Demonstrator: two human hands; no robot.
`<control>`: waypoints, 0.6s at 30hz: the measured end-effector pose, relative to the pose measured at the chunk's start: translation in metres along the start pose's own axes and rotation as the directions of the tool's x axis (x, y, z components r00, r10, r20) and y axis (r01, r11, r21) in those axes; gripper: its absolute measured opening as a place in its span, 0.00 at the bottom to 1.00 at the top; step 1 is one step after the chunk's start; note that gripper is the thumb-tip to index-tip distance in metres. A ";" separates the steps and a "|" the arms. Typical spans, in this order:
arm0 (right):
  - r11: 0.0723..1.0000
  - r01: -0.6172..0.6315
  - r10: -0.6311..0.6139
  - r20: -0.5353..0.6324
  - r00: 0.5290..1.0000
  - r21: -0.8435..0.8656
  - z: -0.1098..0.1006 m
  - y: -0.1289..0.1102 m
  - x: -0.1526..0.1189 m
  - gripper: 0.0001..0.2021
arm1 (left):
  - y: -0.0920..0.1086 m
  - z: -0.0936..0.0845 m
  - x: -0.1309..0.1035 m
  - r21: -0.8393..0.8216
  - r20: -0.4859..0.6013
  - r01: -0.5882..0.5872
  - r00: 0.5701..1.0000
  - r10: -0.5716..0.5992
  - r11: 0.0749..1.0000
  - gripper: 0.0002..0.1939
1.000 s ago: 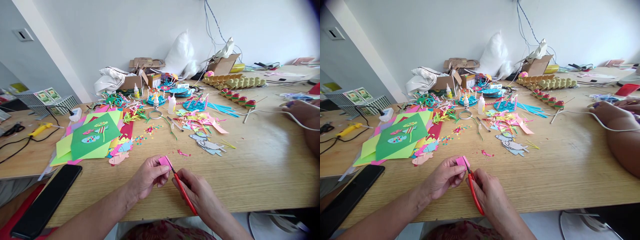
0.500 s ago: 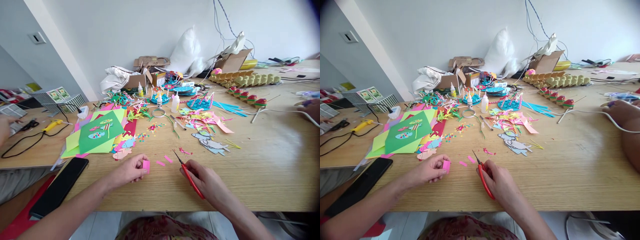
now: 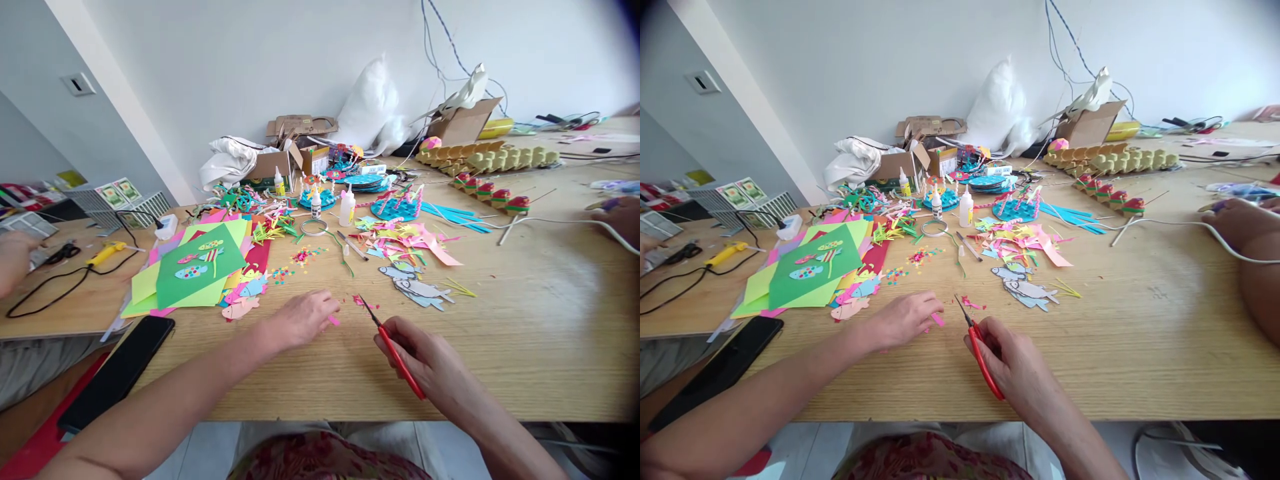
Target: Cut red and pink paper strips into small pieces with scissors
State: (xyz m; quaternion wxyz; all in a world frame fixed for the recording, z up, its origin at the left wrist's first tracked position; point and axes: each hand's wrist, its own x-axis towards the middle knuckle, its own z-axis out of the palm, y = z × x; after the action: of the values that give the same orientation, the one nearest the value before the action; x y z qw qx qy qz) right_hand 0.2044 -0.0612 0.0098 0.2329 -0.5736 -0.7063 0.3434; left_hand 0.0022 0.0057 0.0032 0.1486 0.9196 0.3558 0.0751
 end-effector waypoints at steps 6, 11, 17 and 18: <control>0.998 -0.044 0.043 0.016 0.999 0.040 -0.001 0.012 -0.012 0.16 | -0.011 -0.002 0.017 -0.065 0.069 -0.076 0.994 0.080 0.995 0.05; 0.999 -0.041 0.041 0.029 0.999 0.003 0.000 0.011 -0.010 0.16 | -0.011 -0.003 0.017 -0.065 0.115 -0.054 0.992 0.061 0.996 0.05; 0.998 -0.038 0.037 0.033 0.999 0.046 0.001 0.008 -0.003 0.14 | -0.020 0.007 0.014 0.012 0.114 -0.109 0.988 0.107 0.994 0.06; 0.997 -0.039 0.037 0.031 0.999 0.066 0.001 0.008 -0.002 0.14 | -0.022 0.009 0.014 0.020 0.109 -0.115 0.988 0.112 0.993 0.06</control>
State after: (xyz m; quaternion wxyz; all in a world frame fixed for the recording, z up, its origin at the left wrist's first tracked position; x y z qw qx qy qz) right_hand 0.2097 -0.0626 0.0028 0.2348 -0.5736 -0.6869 0.3796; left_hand 0.0010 0.0285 -0.0116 0.1510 0.9429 0.2953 0.0293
